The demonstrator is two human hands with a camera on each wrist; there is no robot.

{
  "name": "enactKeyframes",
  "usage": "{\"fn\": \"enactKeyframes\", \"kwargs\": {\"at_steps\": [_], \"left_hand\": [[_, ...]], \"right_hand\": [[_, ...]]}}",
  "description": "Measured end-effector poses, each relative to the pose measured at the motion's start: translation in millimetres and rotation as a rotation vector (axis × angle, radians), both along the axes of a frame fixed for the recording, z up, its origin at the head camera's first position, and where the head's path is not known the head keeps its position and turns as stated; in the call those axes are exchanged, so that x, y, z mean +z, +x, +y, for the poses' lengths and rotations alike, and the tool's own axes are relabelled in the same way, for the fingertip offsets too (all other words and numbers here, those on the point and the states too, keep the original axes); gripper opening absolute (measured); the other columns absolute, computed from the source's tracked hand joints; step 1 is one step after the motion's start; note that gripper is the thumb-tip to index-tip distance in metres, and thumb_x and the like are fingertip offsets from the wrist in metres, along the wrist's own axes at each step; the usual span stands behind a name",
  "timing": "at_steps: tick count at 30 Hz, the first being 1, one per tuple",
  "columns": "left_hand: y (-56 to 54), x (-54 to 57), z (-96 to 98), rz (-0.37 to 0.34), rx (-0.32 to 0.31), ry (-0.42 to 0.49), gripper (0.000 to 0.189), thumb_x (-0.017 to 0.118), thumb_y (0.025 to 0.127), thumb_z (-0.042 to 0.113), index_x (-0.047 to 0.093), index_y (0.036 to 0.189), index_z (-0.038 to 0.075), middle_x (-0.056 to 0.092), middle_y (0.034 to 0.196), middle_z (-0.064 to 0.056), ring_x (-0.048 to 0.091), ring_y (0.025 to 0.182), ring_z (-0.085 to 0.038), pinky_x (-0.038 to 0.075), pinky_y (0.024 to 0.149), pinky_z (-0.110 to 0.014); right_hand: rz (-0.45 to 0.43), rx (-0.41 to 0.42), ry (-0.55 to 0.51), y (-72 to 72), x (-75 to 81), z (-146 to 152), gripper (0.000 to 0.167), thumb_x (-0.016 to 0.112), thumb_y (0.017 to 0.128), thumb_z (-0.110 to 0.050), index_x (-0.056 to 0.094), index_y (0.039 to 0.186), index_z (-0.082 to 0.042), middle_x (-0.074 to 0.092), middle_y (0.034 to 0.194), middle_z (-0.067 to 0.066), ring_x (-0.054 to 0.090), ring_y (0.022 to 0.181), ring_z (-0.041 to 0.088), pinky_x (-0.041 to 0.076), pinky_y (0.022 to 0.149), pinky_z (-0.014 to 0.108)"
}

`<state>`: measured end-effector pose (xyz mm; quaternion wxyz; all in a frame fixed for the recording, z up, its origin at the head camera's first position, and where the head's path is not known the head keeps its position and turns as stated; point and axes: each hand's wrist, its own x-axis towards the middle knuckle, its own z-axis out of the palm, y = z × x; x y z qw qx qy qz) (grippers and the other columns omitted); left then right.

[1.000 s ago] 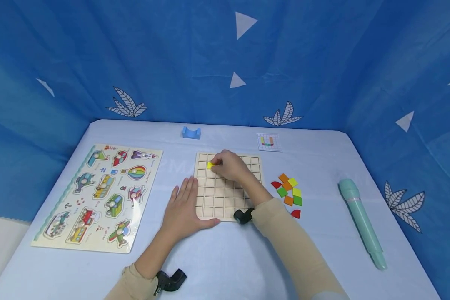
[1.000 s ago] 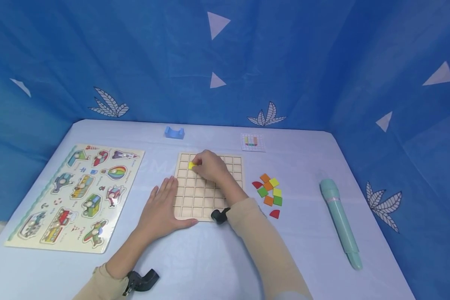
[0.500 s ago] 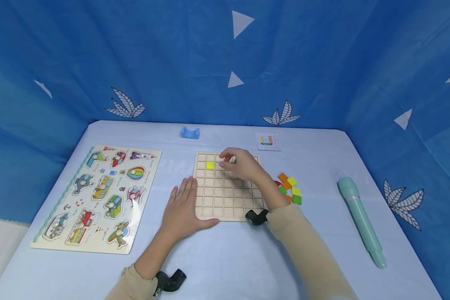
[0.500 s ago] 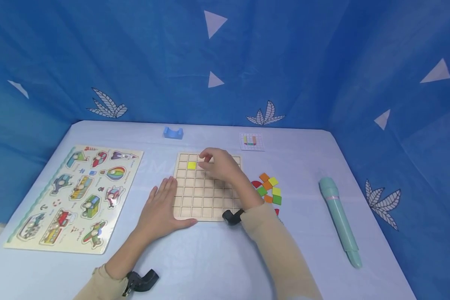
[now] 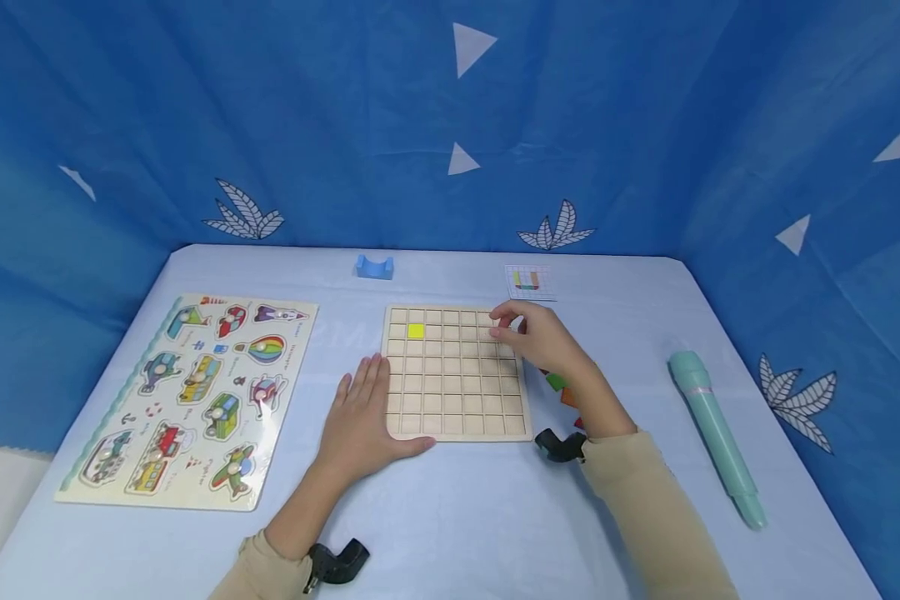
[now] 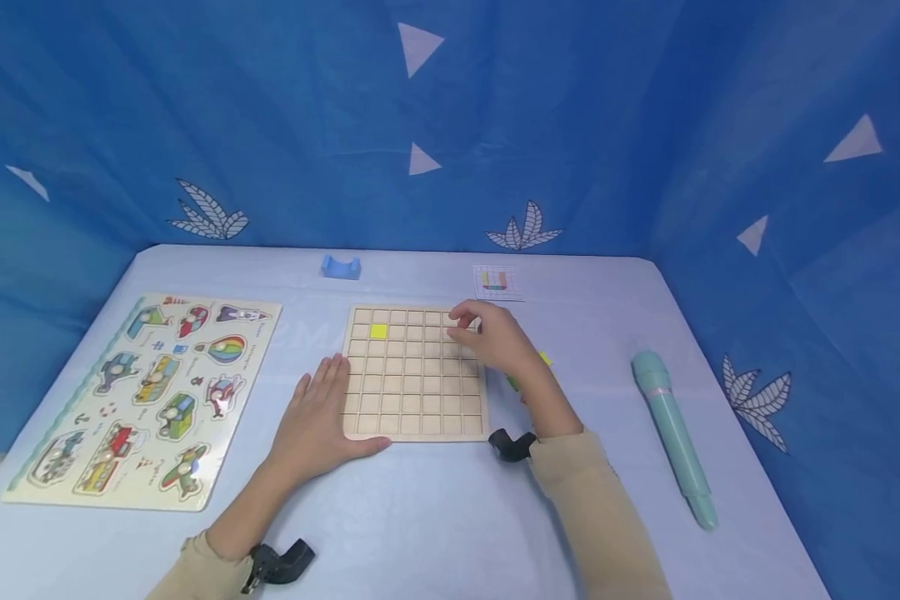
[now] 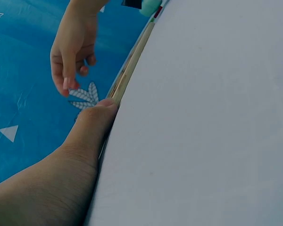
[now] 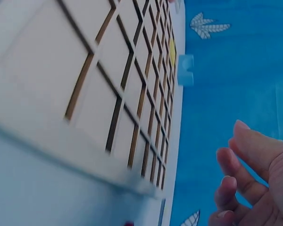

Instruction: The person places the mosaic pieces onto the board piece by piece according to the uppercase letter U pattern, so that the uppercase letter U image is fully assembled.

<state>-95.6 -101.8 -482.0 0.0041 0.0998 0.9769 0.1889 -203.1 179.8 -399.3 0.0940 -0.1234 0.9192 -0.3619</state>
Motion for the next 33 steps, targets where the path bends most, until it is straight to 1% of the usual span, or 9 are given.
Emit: {"fn": "enactKeyframes", "kwargs": {"at_steps": [3, 5, 8, 12, 17, 21, 27, 33], "left_hand": [[0.5, -1.1, -1.4, -0.001, 0.000, 0.003, 0.140, 0.060, 0.062, 0.091, 0.012, 0.158, 0.001, 0.011, 0.167, -0.014, 0.006, 0.156, -0.029, 0.010, 0.125, -0.052], [0.9, -2.2, -2.2, 0.001, -0.001, 0.004, 0.140, 0.059, 0.062, 0.091, 0.012, 0.158, 0.001, 0.011, 0.167, -0.014, 0.006, 0.156, -0.029, 0.010, 0.125, -0.052], [1.3, -3.1, -2.6, 0.006, -0.002, 0.008, 0.139, 0.059, 0.063, 0.091, 0.013, 0.158, 0.001, 0.011, 0.167, -0.014, 0.007, 0.156, -0.029, 0.010, 0.125, -0.053], [1.8, -2.8, -2.5, 0.008, -0.003, 0.010, 0.139, 0.060, 0.063, 0.090, 0.014, 0.158, 0.001, 0.012, 0.167, -0.014, 0.008, 0.156, -0.029, 0.010, 0.125, -0.053], [1.7, -2.1, -1.7, 0.012, -0.003, 0.011, 0.138, 0.061, 0.063, 0.089, 0.015, 0.158, 0.000, 0.013, 0.167, -0.015, 0.009, 0.156, -0.029, 0.011, 0.125, -0.053], [1.4, -2.2, -1.6, 0.009, -0.004, 0.013, 0.139, 0.062, 0.063, 0.089, 0.014, 0.158, 0.000, 0.013, 0.167, -0.015, 0.009, 0.156, -0.029, 0.011, 0.125, -0.053], [1.1, -2.9, -1.9, 0.007, -0.006, 0.009, 0.139, 0.060, 0.063, 0.090, 0.013, 0.158, 0.001, 0.012, 0.167, -0.014, 0.008, 0.156, -0.029, 0.010, 0.125, -0.052], [0.9, -2.7, -1.4, 0.002, -0.004, 0.011, 0.139, 0.060, 0.063, 0.090, 0.013, 0.158, 0.001, 0.011, 0.167, -0.014, 0.007, 0.156, -0.028, 0.009, 0.125, -0.052]], "right_hand": [[-0.003, -0.028, 0.004, 3.4, 0.2, 14, 0.032, 0.067, 0.095, -0.028, 0.065, 0.125, -0.015, 0.064, 0.106, 0.003, 0.048, 0.069, 0.026, 0.042, 0.049, 0.032], [-0.013, -0.057, 0.011, 5.7, 0.1, 23, 0.033, 0.067, 0.095, -0.028, 0.064, 0.126, -0.015, 0.064, 0.107, 0.003, 0.049, 0.071, 0.027, 0.043, 0.049, 0.031], [-0.030, -0.106, 0.032, 9.0, -0.6, 36, 0.034, 0.067, 0.095, -0.029, 0.063, 0.127, -0.016, 0.063, 0.109, 0.004, 0.052, 0.078, 0.027, 0.046, 0.051, 0.029], [-0.040, -0.158, 0.047, 13.0, -1.9, 53, 0.035, 0.067, 0.095, -0.028, 0.063, 0.128, -0.015, 0.062, 0.112, 0.007, 0.052, 0.087, 0.027, 0.050, 0.057, 0.029], [-0.020, -0.203, 0.069, 18.1, -7.1, 75, 0.036, 0.066, 0.096, -0.028, 0.062, 0.128, -0.014, 0.063, 0.113, 0.009, 0.053, 0.092, 0.027, 0.052, 0.065, 0.028], [-0.009, -0.248, 0.077, 22.2, -12.5, 89, 0.035, 0.067, 0.096, -0.028, 0.063, 0.128, -0.014, 0.063, 0.113, 0.009, 0.053, 0.094, 0.026, 0.051, 0.069, 0.028], [0.006, -0.256, 0.064, 26.1, -17.2, 104, 0.034, 0.066, 0.096, -0.027, 0.063, 0.128, -0.014, 0.062, 0.111, 0.011, 0.052, 0.094, 0.027, 0.051, 0.068, 0.028], [0.000, -0.256, 0.061, 25.7, -19.7, 108, 0.035, 0.065, 0.096, -0.028, 0.063, 0.128, -0.014, 0.062, 0.111, 0.011, 0.052, 0.094, 0.027, 0.050, 0.068, 0.028]]}}
